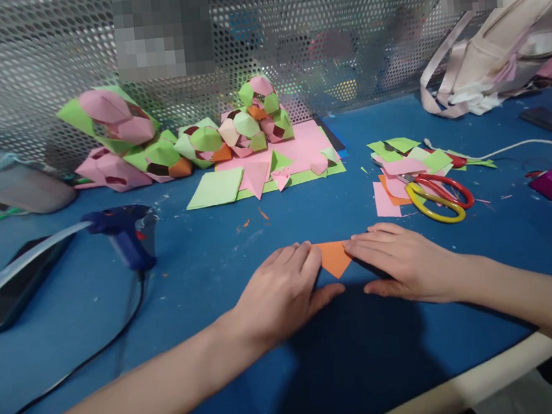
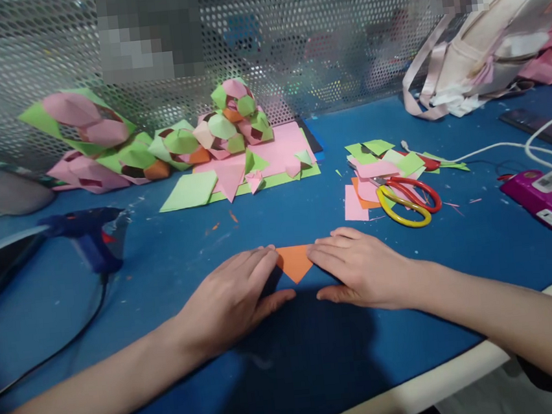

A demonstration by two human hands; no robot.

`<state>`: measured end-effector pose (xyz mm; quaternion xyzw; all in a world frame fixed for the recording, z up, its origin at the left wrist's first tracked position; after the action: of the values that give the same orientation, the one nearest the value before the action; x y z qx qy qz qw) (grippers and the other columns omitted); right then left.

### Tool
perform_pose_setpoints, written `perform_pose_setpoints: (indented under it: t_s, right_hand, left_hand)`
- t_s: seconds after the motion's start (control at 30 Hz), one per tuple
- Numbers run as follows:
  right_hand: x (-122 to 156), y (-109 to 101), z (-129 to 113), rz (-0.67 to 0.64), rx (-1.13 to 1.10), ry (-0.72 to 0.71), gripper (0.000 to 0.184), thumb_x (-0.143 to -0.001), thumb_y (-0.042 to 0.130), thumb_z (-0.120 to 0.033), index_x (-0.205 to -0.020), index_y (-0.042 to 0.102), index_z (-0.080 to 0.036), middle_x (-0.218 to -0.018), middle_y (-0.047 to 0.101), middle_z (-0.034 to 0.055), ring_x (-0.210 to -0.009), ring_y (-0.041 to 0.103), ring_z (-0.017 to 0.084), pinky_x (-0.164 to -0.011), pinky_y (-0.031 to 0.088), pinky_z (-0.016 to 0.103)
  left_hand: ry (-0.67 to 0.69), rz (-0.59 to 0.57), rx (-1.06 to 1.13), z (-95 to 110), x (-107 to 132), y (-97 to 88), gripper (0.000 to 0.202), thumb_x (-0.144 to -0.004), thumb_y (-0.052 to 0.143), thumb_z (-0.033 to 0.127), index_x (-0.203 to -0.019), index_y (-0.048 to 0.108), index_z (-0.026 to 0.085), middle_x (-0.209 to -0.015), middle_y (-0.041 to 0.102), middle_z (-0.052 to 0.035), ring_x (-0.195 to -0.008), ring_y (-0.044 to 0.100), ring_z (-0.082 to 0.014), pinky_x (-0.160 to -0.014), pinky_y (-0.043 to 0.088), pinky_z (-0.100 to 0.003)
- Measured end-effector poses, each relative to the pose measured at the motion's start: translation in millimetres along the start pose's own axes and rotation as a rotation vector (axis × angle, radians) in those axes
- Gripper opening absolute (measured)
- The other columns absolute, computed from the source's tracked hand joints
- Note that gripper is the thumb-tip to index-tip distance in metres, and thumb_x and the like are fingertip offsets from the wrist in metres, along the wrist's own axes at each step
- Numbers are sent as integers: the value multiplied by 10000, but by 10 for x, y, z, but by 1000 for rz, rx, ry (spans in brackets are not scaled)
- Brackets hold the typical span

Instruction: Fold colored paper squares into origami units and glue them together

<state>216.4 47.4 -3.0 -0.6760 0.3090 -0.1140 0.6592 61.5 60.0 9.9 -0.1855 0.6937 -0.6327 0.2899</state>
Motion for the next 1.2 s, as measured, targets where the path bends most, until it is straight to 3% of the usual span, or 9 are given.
perform_pose_setpoints:
  t_s: [0.13, 0.33, 0.5, 0.83, 1.0, 1.1, 1.2]
  right_hand:
    - [-3, -23, 77, -3, -87, 22, 450, -936, 447, -388, -1297, 487, -122, -1255, 594, 144, -1160, 543, 250, -1014, 379, 459]
    - [38, -7, 264, 18, -328, 207, 516, -891, 534, -352, -1366, 406, -194, -1292, 565, 90, -1187, 506, 220, -1000, 418, 410]
    - [31, 10, 346, 37, -464, 333, 508, -868, 563, -293, -1351, 414, -240, -1302, 546, 62, -1176, 518, 190, -1011, 419, 378]
    - [-77, 1, 341, 99, -460, 405, 477, -817, 628, -336, -1265, 518, -213, -1184, 605, 97, -1034, 585, 212, -899, 490, 397]
    - [-146, -10, 326, 149, -352, 322, 377, -853, 585, -308, -1211, 561, -188, -1119, 641, 99, -998, 592, 218, -865, 499, 400]
    - [-233, -2, 308, 167, -301, 209, 245, -918, 495, -274, -1096, 626, -167, -1085, 663, 90, -1005, 586, 206, -884, 475, 385]
    - [-317, 8, 334, 210, -302, 171, 237, -945, 439, -240, -983, 657, -157, -1021, 683, 80, -948, 603, 189, -856, 470, 358]
  left_hand:
    - [-6, -3, 11, -87, -30, 0, 360, -931, 387, 404, -884, 601, 119, -818, 658, -113, -762, 623, -249, -697, 526, -399]
    - [-61, 54, 162, -247, -48, 50, 214, -901, 410, 182, -1012, 583, 122, -938, 642, -105, -869, 577, -226, -780, 484, -377]
    - [-108, 128, 296, -354, -87, 69, 205, -882, 462, 177, -1044, 581, 137, -985, 642, -90, -910, 561, -213, -818, 460, -372]
    - [-105, 167, 318, -390, -185, 114, 216, -913, 424, 201, -852, 624, 144, -859, 624, -73, -826, 561, -181, -757, 447, -327]
    - [-124, 176, 365, -387, -200, 91, 204, -901, 431, 193, -846, 622, 149, -849, 623, -70, -821, 560, -180, -758, 449, -327]
    - [-163, 180, 436, -401, -199, 82, 182, -894, 462, 227, -959, 615, 152, -889, 625, -70, -851, 571, -182, -782, 457, -327]
    - [-219, 218, 497, -431, -198, 68, 244, -871, 514, 273, -1075, 573, 154, -952, 617, -76, -879, 575, -185, -797, 469, -331]
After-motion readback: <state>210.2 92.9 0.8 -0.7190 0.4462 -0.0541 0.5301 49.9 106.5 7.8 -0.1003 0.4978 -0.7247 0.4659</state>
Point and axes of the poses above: each hand's wrist, its own x-axis away from the middle knuckle, its own y-axis out of the palm, z = x × y, the point moved 6 cm from there along -x, towards the middle knuckle
